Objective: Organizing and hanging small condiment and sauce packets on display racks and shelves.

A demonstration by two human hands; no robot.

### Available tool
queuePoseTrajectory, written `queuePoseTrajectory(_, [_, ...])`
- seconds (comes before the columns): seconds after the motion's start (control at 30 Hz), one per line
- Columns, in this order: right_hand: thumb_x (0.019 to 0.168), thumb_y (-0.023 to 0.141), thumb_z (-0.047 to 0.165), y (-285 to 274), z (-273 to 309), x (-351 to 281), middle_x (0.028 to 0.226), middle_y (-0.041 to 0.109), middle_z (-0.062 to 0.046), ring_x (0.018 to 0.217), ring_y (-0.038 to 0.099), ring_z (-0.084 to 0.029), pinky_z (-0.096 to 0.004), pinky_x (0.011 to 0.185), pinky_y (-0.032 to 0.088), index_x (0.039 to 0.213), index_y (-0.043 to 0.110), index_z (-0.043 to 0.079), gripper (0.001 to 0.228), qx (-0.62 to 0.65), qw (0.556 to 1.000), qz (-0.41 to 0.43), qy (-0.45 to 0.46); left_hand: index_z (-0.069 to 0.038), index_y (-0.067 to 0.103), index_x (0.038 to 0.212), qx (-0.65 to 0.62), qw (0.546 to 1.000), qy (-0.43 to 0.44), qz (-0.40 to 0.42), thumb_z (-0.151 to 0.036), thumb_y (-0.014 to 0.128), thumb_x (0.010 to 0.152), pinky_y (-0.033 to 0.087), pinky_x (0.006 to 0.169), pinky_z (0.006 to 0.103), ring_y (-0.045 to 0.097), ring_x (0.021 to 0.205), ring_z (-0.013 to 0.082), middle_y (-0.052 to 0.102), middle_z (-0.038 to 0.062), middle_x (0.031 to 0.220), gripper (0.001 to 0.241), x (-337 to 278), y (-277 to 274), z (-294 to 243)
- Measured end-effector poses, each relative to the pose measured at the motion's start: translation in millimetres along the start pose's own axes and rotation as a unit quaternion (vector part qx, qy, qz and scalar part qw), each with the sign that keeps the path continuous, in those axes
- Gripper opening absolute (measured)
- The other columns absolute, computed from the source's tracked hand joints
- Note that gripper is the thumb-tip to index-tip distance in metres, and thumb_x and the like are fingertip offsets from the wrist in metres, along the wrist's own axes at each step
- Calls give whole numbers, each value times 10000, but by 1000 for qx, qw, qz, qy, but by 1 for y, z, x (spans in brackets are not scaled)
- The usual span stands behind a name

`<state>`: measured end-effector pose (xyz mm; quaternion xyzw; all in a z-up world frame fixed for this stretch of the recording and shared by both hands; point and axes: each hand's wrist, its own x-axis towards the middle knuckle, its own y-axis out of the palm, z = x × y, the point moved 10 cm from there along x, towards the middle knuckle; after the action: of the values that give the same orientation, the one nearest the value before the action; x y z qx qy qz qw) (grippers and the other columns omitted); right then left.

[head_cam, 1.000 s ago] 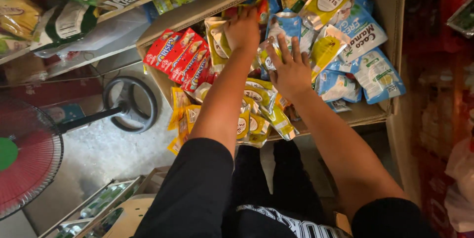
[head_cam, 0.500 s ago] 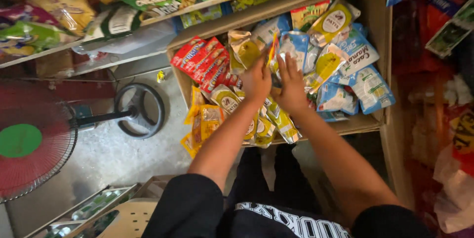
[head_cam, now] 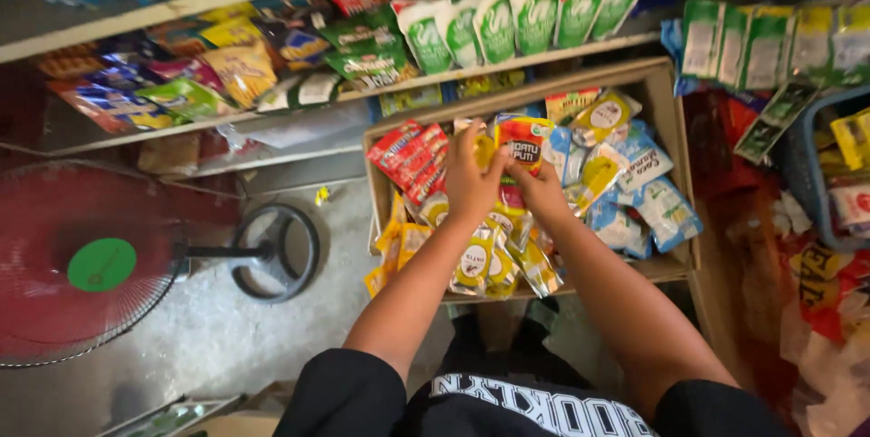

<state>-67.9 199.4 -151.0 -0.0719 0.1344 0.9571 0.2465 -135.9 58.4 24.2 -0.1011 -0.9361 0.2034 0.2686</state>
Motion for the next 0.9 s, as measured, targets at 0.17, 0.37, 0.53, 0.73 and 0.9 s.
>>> queuePoseTrajectory(0.17, [983,688,309,39,47,-7,947,735,-12,804,667,-98,-288,716,555,1099,698,32,300,14,999,32,21,-20,660,1175,-141,982,-113,51,-332,720,952,532,753,356,658,856,200,708,120,984,388,12,10,45])
queuePoseTrajectory(0.37, [1023,621,359,59,59,9,958,742,-33,802,675,-101,-286,714,552,1105,705,8,370,41,998,53,-16,30,634,933,-156,975,-158,-26,-279,725,1040,456,624,328,524,705,134,618,117,749,339,25,-23,57])
queuePoseTrajectory(0.53, [1046,578,339,89,88,6,1014,754,-34,862,678,-73,-252,792,548,1138,711,-9,384,18,993,75,-87,-25,681,1042,-307,941,-111,-93,-257,633,1003,521,690,282,621,772,79,715,39,879,240,46,-74,12])
queuePoseTrajectory(0.73, [1087,577,323,128,166,-4,954,733,-33,846,598,-58,-257,764,509,1060,747,-27,390,-114,969,78,-206,-11,695,1068,-260,960,-18,-101,-262,651,1025,542,736,302,638,808,109,722,71,899,259,77,-130,-39])
queuePoseTrajectory(0.9, [1069,668,213,161,298,-30,900,676,7,838,575,-54,-241,762,484,1006,715,-24,250,-115,930,48,-346,-22,695,1109,-190,964,105,-152,-260,650,1040,540,851,314,668,916,145,732,83,982,252,106,-188,-99])
